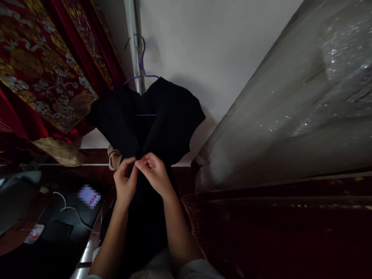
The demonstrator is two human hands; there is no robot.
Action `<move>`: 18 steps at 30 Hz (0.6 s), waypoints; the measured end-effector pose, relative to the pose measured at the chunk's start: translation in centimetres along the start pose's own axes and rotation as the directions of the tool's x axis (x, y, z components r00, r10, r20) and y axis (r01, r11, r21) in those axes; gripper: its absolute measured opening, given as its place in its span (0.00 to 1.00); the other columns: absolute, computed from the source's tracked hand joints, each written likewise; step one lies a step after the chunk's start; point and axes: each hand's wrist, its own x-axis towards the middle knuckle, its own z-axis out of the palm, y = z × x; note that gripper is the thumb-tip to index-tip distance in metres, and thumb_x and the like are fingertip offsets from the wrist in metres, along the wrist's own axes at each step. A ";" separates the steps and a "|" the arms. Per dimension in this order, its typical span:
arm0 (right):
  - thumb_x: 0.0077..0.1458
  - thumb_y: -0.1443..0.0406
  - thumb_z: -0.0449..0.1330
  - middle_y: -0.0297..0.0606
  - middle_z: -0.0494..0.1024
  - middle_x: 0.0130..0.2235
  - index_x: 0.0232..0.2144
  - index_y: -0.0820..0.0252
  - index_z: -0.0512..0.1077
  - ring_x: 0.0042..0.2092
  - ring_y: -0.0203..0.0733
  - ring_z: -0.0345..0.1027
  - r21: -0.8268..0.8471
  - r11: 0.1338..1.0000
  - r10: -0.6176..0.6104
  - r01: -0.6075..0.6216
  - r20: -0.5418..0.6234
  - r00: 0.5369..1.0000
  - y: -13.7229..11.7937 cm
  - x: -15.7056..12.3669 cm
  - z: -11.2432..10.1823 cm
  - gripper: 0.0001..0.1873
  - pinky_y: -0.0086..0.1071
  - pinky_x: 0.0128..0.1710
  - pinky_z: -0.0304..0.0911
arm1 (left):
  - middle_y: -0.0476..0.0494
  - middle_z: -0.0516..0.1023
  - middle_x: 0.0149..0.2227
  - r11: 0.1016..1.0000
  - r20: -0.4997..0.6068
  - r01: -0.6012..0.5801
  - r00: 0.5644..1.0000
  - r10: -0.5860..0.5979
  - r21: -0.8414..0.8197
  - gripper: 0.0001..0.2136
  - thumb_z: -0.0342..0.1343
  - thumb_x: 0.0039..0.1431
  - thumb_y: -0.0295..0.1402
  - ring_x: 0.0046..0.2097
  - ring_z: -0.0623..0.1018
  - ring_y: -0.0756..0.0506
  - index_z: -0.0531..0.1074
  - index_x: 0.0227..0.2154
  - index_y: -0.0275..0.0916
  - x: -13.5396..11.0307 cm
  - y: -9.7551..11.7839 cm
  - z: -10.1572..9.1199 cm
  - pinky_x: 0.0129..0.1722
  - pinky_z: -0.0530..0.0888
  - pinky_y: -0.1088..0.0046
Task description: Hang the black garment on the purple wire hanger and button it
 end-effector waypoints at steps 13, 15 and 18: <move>0.69 0.58 0.58 0.32 0.71 0.31 0.42 0.55 0.69 0.31 0.34 0.67 -0.208 0.875 -0.479 0.438 -0.236 0.845 4.0 1.1 1.5 0.07 0.29 0.32 0.65 | 0.45 0.78 0.38 0.999 -0.025 -0.047 0.999 0.047 0.022 0.04 0.59 0.69 0.31 0.41 0.79 0.46 0.78 0.40 0.40 -0.1 0.1 -0.1 0.42 0.74 0.71; 0.69 0.57 0.58 0.36 0.75 0.36 0.42 0.55 0.70 0.35 0.37 0.71 -0.241 0.858 -0.508 0.454 -0.262 0.820 4.4 1.4 1.8 0.09 0.31 0.36 0.68 | 0.46 0.78 0.38 0.999 -0.039 -0.031 0.999 0.032 0.018 0.04 0.58 0.69 0.31 0.41 0.79 0.46 0.78 0.40 0.40 -0.1 -0.1 -0.1 0.43 0.74 0.71; 0.68 0.55 0.58 0.37 0.76 0.36 0.42 0.55 0.71 0.36 0.39 0.72 -0.257 0.862 -0.492 0.437 -0.215 0.844 4.5 1.8 2.0 0.11 0.32 0.37 0.70 | 0.46 0.78 0.38 0.999 -0.049 -0.029 0.998 0.030 0.018 0.04 0.59 0.69 0.31 0.42 0.79 0.46 0.78 0.40 0.40 0.1 -0.4 -0.4 0.44 0.74 0.70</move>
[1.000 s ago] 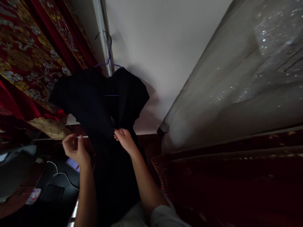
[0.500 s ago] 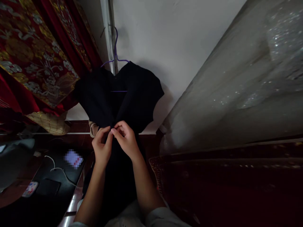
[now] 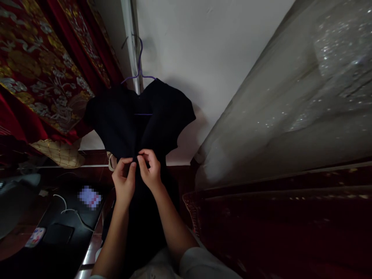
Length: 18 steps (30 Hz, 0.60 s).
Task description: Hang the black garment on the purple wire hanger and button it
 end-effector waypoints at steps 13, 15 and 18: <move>0.71 0.56 0.55 0.35 0.73 0.34 0.41 0.54 0.70 0.32 0.37 0.69 -0.112 0.978 -0.178 0.176 -0.007 0.984 -0.4 3.2 -0.2 0.10 0.31 0.32 0.66 | 0.48 0.75 0.36 0.994 0.076 -0.088 0.994 0.083 0.067 0.03 0.56 0.69 0.29 0.39 0.76 0.46 0.74 0.39 0.40 0.5 0.4 -0.5 0.41 0.70 0.72; 0.72 0.54 0.53 0.35 0.73 0.34 0.39 0.55 0.70 0.33 0.37 0.70 -0.149 0.945 -0.298 0.292 -0.019 0.955 -0.3 8.3 0.2 0.13 0.32 0.34 0.68 | 0.48 0.74 0.35 0.991 0.101 -0.103 0.990 0.094 0.088 0.03 0.55 0.70 0.29 0.39 0.75 0.47 0.73 0.38 0.40 0.5 0.3 -0.3 0.41 0.70 0.72; 0.73 0.48 0.48 0.37 0.72 0.36 0.40 0.57 0.69 0.38 0.39 0.72 -0.211 0.888 -0.423 0.409 -0.028 0.906 -0.4 17.4 1.1 0.22 0.35 0.42 0.71 | 0.48 0.72 0.34 0.984 0.142 -0.140 0.982 0.124 0.111 0.04 0.54 0.70 0.28 0.38 0.74 0.47 0.71 0.37 0.40 0.5 -0.2 0.1 0.40 0.69 0.72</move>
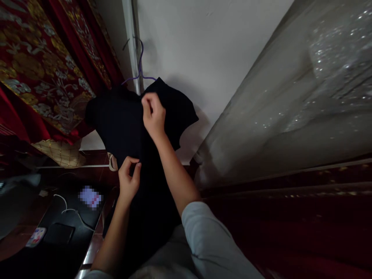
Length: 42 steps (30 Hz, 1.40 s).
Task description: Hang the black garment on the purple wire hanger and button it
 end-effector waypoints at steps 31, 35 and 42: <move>0.67 0.64 0.49 0.39 0.80 0.35 0.43 0.55 0.82 0.29 0.37 0.67 -0.208 0.918 -0.109 0.338 0.687 0.719 4.6 -3.7 -3.4 0.19 0.32 0.31 0.66 | 0.54 0.70 0.32 0.956 -0.183 -0.259 0.942 0.281 0.135 0.17 0.46 0.75 0.43 0.40 0.79 0.55 0.67 0.40 0.32 29.0 1.0 -6.0 0.51 0.75 0.71; 0.67 0.61 0.49 0.38 0.81 0.34 0.40 0.55 0.82 0.28 0.37 0.66 -0.182 0.950 -0.075 0.255 0.657 0.750 4.1 -5.7 -4.2 0.20 0.32 0.31 0.66 | 0.56 0.65 0.23 0.974 -0.324 0.041 0.945 0.034 0.222 0.17 0.59 0.70 0.24 0.36 0.73 0.54 0.65 0.24 0.36 29.4 -6.0 -10.3 0.57 0.72 0.69; 0.65 0.60 0.53 0.38 0.80 0.32 0.35 0.55 0.77 0.29 0.39 0.68 -0.059 0.968 -0.155 0.244 0.622 0.768 2.6 -4.8 -4.8 0.13 0.35 0.33 0.65 | 0.58 0.61 0.16 0.983 0.222 0.028 0.973 -0.069 0.182 0.18 0.63 0.64 0.22 0.27 0.69 0.51 0.65 0.21 0.40 19.4 -12.3 -10.5 0.48 0.72 0.73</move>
